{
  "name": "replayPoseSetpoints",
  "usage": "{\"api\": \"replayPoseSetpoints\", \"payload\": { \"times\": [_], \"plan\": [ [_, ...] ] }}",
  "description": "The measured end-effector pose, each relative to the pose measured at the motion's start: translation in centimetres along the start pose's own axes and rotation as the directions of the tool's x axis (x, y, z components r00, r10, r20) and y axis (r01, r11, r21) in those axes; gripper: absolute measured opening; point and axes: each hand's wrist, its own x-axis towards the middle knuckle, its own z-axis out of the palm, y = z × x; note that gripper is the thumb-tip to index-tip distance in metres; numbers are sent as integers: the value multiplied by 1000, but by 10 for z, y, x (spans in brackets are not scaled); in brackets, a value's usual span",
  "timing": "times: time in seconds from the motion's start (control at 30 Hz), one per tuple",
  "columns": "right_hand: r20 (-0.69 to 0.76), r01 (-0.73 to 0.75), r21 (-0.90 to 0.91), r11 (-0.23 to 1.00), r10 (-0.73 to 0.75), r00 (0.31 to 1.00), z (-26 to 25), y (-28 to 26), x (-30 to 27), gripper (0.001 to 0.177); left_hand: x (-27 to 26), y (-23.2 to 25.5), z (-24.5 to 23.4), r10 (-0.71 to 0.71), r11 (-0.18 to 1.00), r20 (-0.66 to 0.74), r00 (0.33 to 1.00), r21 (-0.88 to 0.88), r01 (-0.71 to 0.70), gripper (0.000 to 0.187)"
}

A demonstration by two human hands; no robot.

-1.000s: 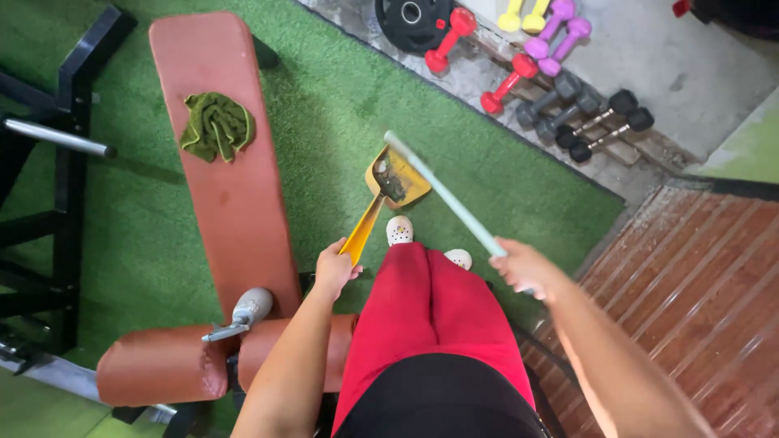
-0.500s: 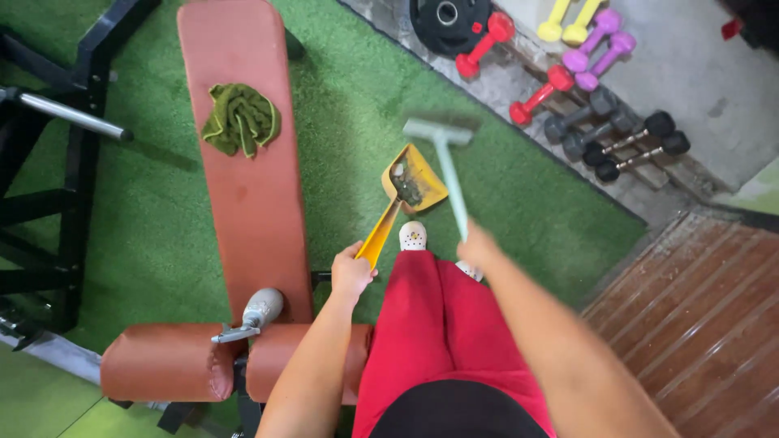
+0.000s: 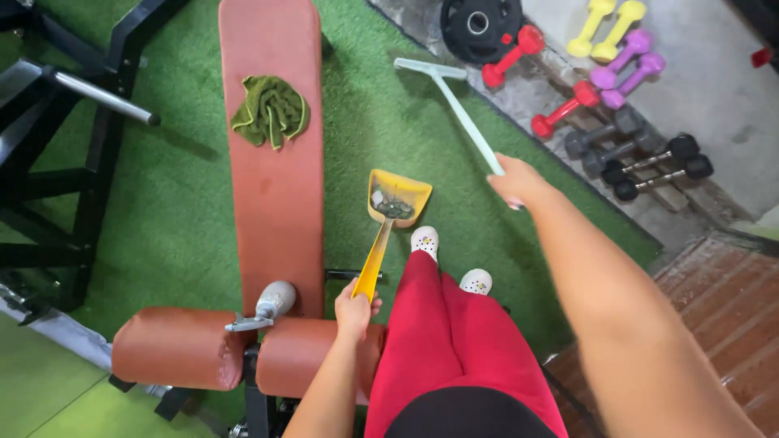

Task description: Sweep debris into a dustpan across the gym floor.

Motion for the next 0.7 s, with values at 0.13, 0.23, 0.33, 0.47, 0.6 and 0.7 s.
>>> {"api": "replayPoseSetpoints", "payload": {
  "times": [0.13, 0.23, 0.33, 0.47, 0.6, 0.7],
  "plan": [
    [-78, 81, -243, 967, -103, 992, 95, 42, 49, 54, -11, 45, 15, -3, 1000, -45, 999, -22, 2, 48],
    [73, 135, -360, 923, -117, 991, 154, 99, 28, 65, -14, 65, 20, -56, 998, -102, 993, 1, 56, 48],
    [250, 317, -207, 926, -263, 932, 118, 110, -33, 64, -15, 64, 23, -31, 1000, -68, 997, -1, 31, 52],
    [409, -197, 79, 977, 149, 900, 27, 60, -83, 72, -8, 59, 21, -23, 999, -83, 996, 21, 25, 53],
    [125, -8, 107, 994, -6, 992, 8, 73, -35, 77, -6, 55, 20, -44, 999, -89, 995, 20, 46, 57],
    [-10, -76, -56, 996, 75, 997, 35, 44, -18, 77, -9, 58, 23, -44, 998, -104, 994, 44, 49, 54]
  ]
}}
